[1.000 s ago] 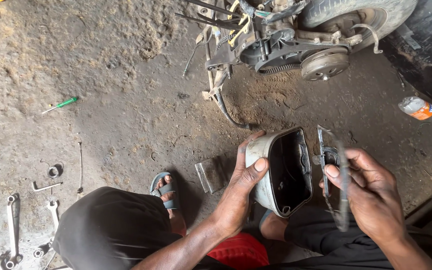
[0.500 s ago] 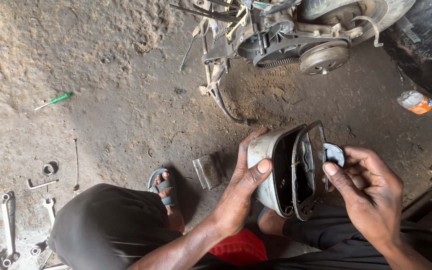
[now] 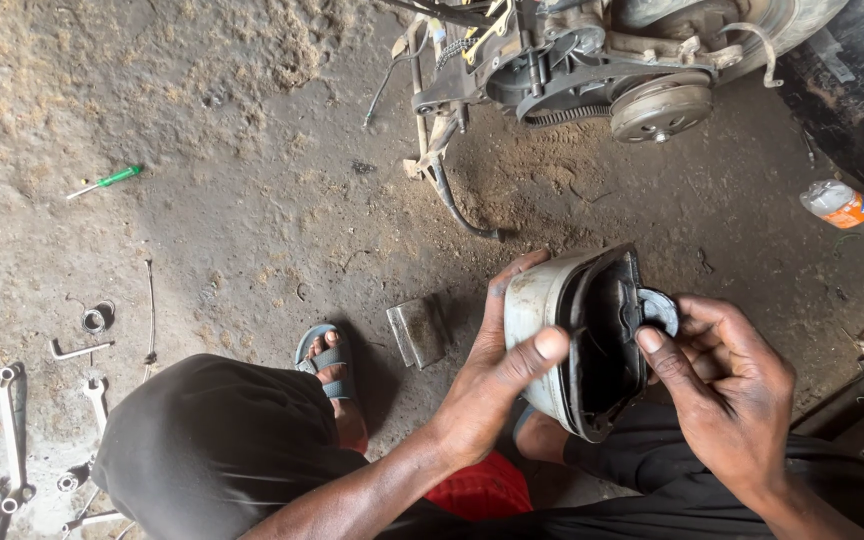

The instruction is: The recorder is cleaning and inspecting internal engine components of a motorcycle using a screwdriver and a brush.

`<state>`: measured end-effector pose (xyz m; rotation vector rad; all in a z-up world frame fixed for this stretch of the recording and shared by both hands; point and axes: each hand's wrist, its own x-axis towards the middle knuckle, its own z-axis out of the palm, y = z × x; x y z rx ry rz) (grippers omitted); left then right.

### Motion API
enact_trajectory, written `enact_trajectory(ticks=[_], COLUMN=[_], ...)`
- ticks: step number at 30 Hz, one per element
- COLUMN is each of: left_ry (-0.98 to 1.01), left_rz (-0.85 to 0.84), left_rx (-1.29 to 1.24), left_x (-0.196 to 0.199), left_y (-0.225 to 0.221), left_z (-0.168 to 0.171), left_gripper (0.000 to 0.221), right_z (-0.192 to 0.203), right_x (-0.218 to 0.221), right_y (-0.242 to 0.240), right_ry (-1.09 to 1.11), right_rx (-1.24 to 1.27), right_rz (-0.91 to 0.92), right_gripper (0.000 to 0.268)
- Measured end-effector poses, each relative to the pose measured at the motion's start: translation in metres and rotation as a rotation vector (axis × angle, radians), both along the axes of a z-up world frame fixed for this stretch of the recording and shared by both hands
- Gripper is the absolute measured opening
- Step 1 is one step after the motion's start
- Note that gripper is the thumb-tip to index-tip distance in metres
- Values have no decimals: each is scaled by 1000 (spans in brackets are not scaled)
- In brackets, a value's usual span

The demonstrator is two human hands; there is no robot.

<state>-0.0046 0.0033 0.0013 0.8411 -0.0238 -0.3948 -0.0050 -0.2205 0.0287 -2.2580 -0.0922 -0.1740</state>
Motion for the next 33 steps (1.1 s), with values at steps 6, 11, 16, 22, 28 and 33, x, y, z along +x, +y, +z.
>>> enact_trajectory(ticks=[6, 11, 16, 22, 28, 33], left_ry=[-46, -91, -34, 72, 197, 240], left_rz=[6, 38, 19, 3, -121, -205], left_rx=[-21, -29, -39, -102, -182, -143], left_x=[-4, -4, -2, 6, 2, 0], left_y=[-3, -6, -5, -2, -4, -5], left_z=[0, 1, -3, -8, -11, -4], left_gripper=[120, 121, 106, 106, 105, 104], right_z=[5, 2, 7, 14, 45, 32], right_x=[-1, 0, 1, 13, 36, 38], right_y=[4, -2, 0, -37, -15, -12], right_ry=[31, 107, 115, 150, 68, 305], right_rx=[29, -39, -41, -144, 323, 353], right_rz=[-2, -32, 2, 190, 241, 58], right_gripper=[17, 11, 9, 26, 42, 28])
